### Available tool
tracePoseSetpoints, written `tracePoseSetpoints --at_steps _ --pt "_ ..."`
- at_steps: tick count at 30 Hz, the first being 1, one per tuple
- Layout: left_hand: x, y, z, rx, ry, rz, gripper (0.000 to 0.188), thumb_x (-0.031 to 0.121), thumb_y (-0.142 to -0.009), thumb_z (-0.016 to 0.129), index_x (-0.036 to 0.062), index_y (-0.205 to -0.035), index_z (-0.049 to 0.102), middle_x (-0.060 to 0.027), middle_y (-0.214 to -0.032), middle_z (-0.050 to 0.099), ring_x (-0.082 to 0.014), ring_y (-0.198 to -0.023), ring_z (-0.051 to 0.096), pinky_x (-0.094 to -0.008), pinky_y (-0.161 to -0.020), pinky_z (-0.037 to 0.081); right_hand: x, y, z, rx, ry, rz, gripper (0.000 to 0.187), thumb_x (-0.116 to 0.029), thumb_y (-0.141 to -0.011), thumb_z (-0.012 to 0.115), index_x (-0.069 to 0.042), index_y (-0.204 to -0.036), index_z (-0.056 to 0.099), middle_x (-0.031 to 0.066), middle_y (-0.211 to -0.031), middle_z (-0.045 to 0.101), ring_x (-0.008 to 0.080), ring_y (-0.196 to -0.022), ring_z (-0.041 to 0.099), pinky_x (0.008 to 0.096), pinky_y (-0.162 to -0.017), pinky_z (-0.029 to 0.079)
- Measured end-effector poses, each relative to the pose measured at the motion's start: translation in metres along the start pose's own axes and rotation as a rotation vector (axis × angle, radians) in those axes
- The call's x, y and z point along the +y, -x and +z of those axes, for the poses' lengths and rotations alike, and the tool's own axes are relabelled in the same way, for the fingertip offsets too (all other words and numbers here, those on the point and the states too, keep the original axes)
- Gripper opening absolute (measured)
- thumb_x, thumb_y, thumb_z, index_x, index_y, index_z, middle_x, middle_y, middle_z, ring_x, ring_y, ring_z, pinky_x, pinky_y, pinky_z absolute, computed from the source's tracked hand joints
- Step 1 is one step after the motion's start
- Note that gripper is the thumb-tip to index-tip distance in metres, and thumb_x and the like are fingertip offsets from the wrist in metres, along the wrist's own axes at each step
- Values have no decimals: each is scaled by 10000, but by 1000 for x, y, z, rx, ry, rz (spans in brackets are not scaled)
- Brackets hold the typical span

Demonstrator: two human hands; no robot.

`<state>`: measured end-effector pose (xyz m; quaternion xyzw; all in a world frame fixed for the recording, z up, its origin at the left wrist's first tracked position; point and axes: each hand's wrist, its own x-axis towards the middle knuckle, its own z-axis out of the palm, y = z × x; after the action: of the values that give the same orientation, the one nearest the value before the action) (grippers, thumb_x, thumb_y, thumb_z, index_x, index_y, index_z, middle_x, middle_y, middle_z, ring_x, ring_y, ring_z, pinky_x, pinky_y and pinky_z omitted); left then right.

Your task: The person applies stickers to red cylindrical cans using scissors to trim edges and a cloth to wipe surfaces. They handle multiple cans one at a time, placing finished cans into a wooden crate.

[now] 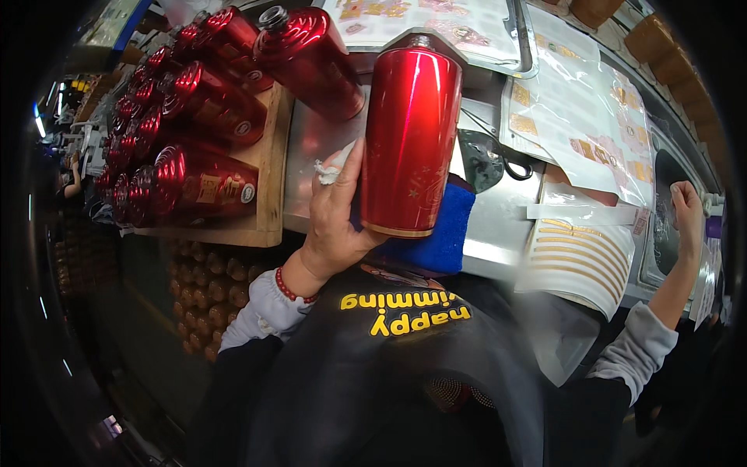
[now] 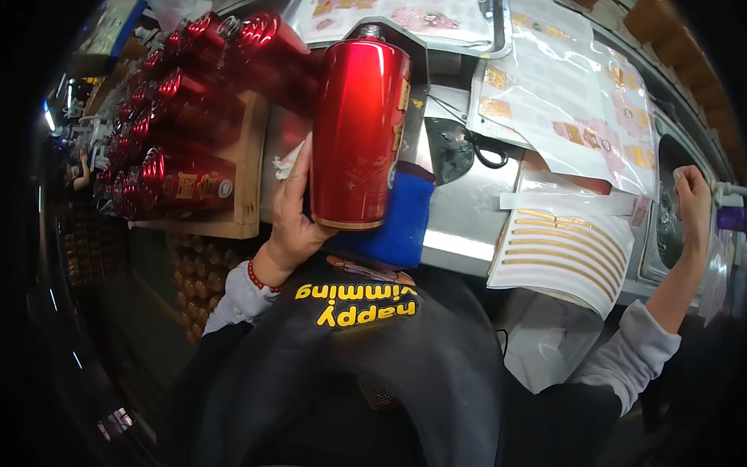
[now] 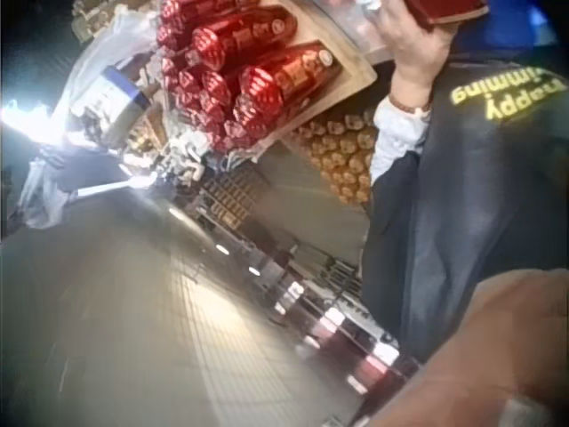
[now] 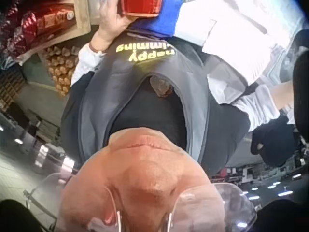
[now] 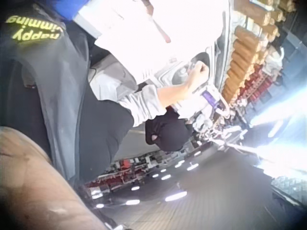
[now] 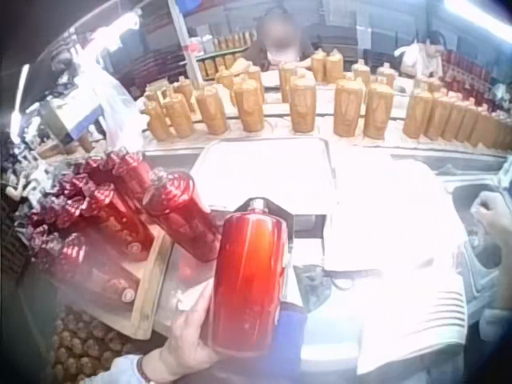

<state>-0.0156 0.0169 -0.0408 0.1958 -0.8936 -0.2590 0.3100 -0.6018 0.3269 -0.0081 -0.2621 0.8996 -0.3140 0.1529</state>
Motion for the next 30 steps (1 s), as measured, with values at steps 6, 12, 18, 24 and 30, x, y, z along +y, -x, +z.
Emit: tracePoseSetpoints --at_steps 6,12,18,24,30 --pt "-6 -2 0 -27 -33 -9 1034 614 -842 740 -73 -1522 373 -240 -1396 561 -407 -1287 514 -487 -1103 344 -186 138 110 -240 -233 -473 60 -51 -997 610 -9 -954 619 -42 -773 547 49 -668 469 210 -611 395" --pt "1 3 -5 -8 -62 -37 1022 630 -853 710 -54 -1529 363 -248 -1397 546 -414 -1285 502 -508 -1117 320 -262 215 197 -546 -377 -537 32 3 -929 656 24 -908 668 6 -749 609 57 -689 533 222 -621 426" --pt "7 0 -19 -38 67 111 932 585 -884 701 -37 -1512 403 -267 -1477 473 -433 -1369 429 -519 -1172 255 -287 249 222 -501 -525 -703 39 36 -859 692 19 -893 698 66 -723 643 110 -604 608 263 -559 474" --pt "36 -4 -29 -112 353 134 345 381 -961 681 79 -1124 714 -271 -1535 432 -448 -1393 355 -521 -1185 206 -292 260 236 -409 -513 -777 80 32 -845 722 2 -919 715 91 -746 641 198 -638 632 304 -590 486" --pt "31 1 -24 -66 365 112 208 256 -919 720 78 -1025 711 -274 -1494 488 -451 -1390 358 -530 -1176 213 -288 267 247 -302 -510 -732 103 14 -853 757 3 -942 705 92 -759 665 186 -632 652 294 -590 503"
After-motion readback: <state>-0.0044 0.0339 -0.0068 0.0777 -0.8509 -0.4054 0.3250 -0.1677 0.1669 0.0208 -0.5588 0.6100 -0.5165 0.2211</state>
